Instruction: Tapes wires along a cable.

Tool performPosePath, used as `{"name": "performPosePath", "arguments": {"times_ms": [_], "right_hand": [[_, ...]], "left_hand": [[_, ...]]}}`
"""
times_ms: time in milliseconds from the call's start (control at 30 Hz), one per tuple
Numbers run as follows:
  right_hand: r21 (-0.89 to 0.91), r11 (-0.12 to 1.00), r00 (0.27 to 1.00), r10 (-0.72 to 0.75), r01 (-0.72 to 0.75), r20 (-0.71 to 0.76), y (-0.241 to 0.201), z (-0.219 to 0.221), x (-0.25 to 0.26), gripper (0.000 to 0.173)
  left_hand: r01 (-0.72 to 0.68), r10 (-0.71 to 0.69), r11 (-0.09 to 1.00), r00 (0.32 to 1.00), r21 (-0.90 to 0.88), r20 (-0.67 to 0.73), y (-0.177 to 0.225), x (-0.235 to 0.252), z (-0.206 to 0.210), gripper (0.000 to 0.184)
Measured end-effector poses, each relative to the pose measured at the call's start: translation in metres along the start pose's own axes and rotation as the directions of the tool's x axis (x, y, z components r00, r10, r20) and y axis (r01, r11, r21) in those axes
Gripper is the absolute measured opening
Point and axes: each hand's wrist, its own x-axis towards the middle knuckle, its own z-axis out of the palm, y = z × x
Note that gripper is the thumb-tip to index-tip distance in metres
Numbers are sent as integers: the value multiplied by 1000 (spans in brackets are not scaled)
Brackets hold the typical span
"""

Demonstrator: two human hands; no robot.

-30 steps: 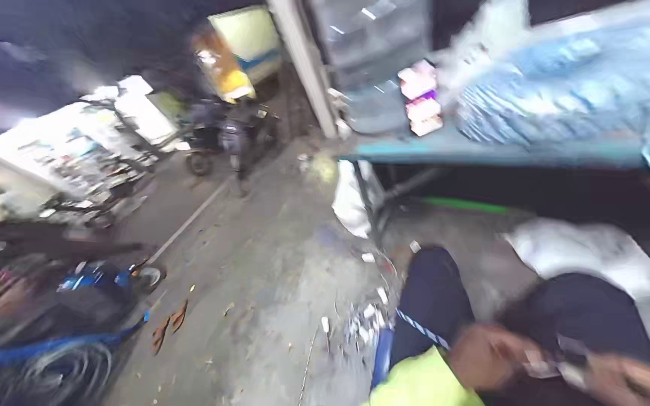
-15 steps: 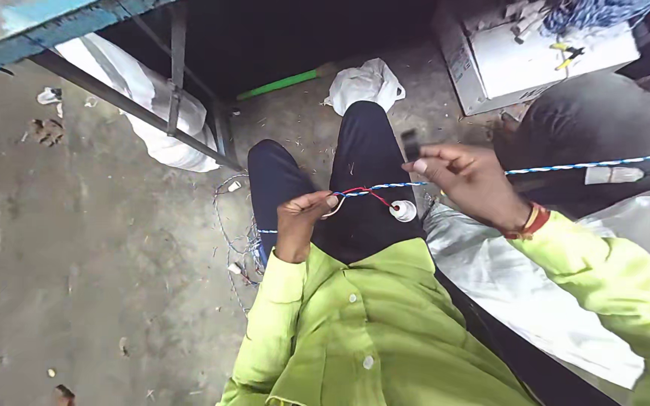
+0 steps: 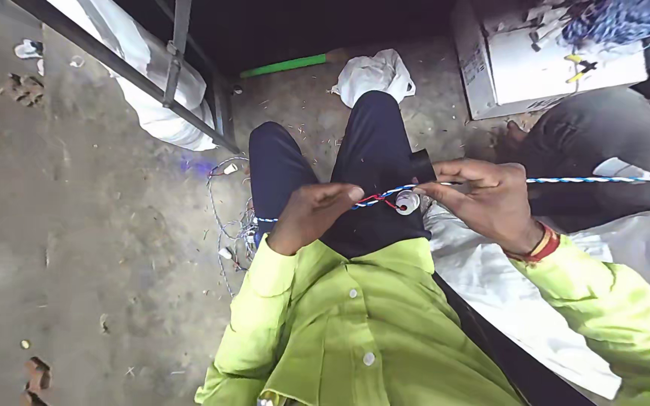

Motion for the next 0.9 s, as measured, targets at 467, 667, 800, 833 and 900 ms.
{"name": "performPosePath", "arguments": {"times_ms": [467,667,800,833,900], "right_hand": [[24,999,999,47,-47,3,-8,-4,3,26],[-16,1000,1000,27,-27,6,-11,-7,4,23],[18,1000,999,9,-8,-44,-1,-6,11,23],[29,1000,999,0,1,-51,1,-6,14,23],[45,999,999,3,-1,-48,0,-6,17,24]], "left_hand": [[-117,116,990,993,79,9,11,19,29,18],[-146,154,930,988,336,2,23,8,30,15],[-186,214,907,976,379,-32,22,2,26,13],[-188,215,912,976,365,-35,23,1,24,12],[-183,208,930,977,318,-46,26,-2,21,11]]}}
